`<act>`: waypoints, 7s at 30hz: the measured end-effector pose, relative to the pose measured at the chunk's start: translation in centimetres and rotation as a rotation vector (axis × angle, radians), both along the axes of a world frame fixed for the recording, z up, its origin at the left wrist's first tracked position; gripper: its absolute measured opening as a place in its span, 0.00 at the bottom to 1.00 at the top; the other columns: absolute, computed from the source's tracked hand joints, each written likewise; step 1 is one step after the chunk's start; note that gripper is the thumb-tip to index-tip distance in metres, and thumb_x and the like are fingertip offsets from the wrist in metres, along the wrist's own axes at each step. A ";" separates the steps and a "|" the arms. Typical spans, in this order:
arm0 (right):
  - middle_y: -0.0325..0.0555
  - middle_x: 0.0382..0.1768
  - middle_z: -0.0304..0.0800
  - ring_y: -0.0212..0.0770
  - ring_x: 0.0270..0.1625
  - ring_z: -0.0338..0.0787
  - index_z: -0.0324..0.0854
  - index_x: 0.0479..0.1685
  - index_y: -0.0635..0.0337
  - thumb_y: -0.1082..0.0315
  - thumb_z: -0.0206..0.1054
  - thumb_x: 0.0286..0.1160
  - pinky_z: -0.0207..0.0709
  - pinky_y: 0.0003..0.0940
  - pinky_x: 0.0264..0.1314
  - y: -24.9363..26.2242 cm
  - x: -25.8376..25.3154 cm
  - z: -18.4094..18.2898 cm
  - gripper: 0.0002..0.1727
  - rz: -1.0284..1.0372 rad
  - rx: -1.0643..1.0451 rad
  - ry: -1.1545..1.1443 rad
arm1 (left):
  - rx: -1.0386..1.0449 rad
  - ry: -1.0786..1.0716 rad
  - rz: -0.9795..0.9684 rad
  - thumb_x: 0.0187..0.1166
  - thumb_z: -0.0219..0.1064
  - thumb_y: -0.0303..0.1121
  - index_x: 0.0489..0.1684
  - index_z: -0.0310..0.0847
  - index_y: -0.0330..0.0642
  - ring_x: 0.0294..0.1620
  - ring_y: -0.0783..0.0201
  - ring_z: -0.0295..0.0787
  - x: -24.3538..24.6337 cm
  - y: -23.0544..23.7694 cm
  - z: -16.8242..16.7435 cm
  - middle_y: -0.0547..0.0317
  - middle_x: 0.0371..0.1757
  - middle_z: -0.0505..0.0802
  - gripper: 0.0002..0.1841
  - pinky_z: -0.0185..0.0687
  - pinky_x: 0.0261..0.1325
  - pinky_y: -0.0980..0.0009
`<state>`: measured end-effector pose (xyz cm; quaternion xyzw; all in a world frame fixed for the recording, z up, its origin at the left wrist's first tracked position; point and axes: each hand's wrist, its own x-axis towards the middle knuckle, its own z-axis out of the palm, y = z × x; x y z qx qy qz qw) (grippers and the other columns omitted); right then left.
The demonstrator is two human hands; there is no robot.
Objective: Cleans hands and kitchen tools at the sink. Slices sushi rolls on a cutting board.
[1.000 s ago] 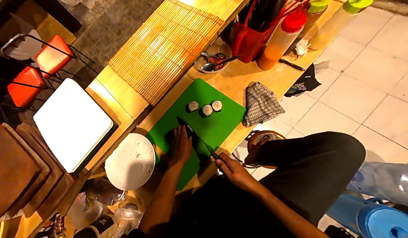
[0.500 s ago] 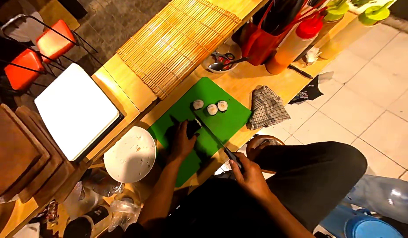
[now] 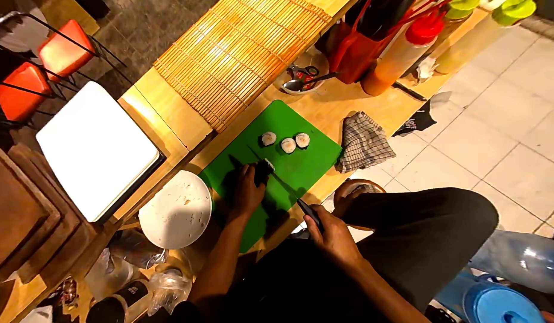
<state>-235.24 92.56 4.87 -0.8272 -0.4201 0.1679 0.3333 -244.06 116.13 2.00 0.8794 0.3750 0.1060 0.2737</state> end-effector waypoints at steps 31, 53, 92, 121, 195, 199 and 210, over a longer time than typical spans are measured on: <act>0.50 0.31 0.88 0.49 0.32 0.90 0.83 0.54 0.63 0.51 0.51 0.89 0.85 0.48 0.35 1.7 0.4 4.2 0.24 0.019 -0.221 0.117 | 0.053 0.039 -0.092 0.78 0.74 0.35 0.55 0.85 0.27 0.65 0.42 0.85 0.7 0.6 0.3 0.39 0.58 0.89 0.17 0.79 0.72 0.47; 0.59 0.39 0.91 0.59 0.43 0.93 0.80 0.60 0.67 0.53 0.53 0.91 0.84 0.57 0.48 2.3 0.8 3.3 0.23 0.058 -0.435 0.229 | -0.045 0.088 -0.080 0.79 0.71 0.33 0.71 0.79 0.28 0.76 0.39 0.78 0.4 0.8 0.0 0.35 0.71 0.84 0.24 0.71 0.79 0.45; 0.27 0.22 0.79 0.22 0.17 0.74 0.77 0.48 0.55 0.60 0.62 0.83 0.71 0.18 0.17 -11.5 2.2 0.2 0.09 -0.515 0.400 0.514 | 0.009 -0.065 -0.194 0.78 0.71 0.49 0.71 0.81 0.32 0.76 0.39 0.78 5.7 -4.6 3.1 0.36 0.72 0.84 0.31 0.75 0.77 0.44; 0.59 0.53 0.91 0.57 0.52 0.94 0.79 0.68 0.64 0.54 0.53 0.90 0.85 0.57 0.56 -2.4 10.7 -3.0 0.24 -0.527 -0.157 0.118 | -0.562 -0.454 -0.018 0.92 0.55 0.34 0.74 0.69 0.23 0.68 0.56 0.85 18.3 -7.9 -0.6 0.35 0.65 0.86 0.22 0.79 0.74 0.60; 0.61 0.60 0.89 0.59 0.56 0.93 0.71 0.82 0.61 0.58 0.51 0.91 0.84 0.55 0.61 -1.1 9.6 -4.2 0.27 -0.469 -0.225 0.265 | 0.099 -0.294 -0.756 0.85 0.59 0.43 0.67 0.88 0.38 0.80 0.41 0.76 18.4 -10.2 -3.8 0.50 0.76 0.86 0.23 0.69 0.82 0.47; 0.61 0.58 0.89 0.60 0.54 0.93 0.73 0.80 0.61 0.56 0.49 0.92 0.85 0.55 0.58 -1.1 9.7 -4.3 0.27 -0.464 -0.242 0.228 | 0.185 -0.183 -0.848 0.91 0.48 0.43 0.73 0.85 0.45 0.85 0.47 0.70 18.8 -9.5 -4.0 0.61 0.82 0.82 0.24 0.64 0.83 0.47; 0.59 0.50 0.91 0.59 0.45 0.95 0.80 0.65 0.63 0.57 0.55 0.89 0.87 0.55 0.44 -5.4 7.2 -4.7 0.21 -0.517 -0.271 0.116 | 0.287 -0.103 -0.853 0.92 0.43 0.39 0.78 0.81 0.46 0.85 0.49 0.69 19.8 -9.4 -3.7 0.64 0.85 0.79 0.25 0.61 0.82 0.49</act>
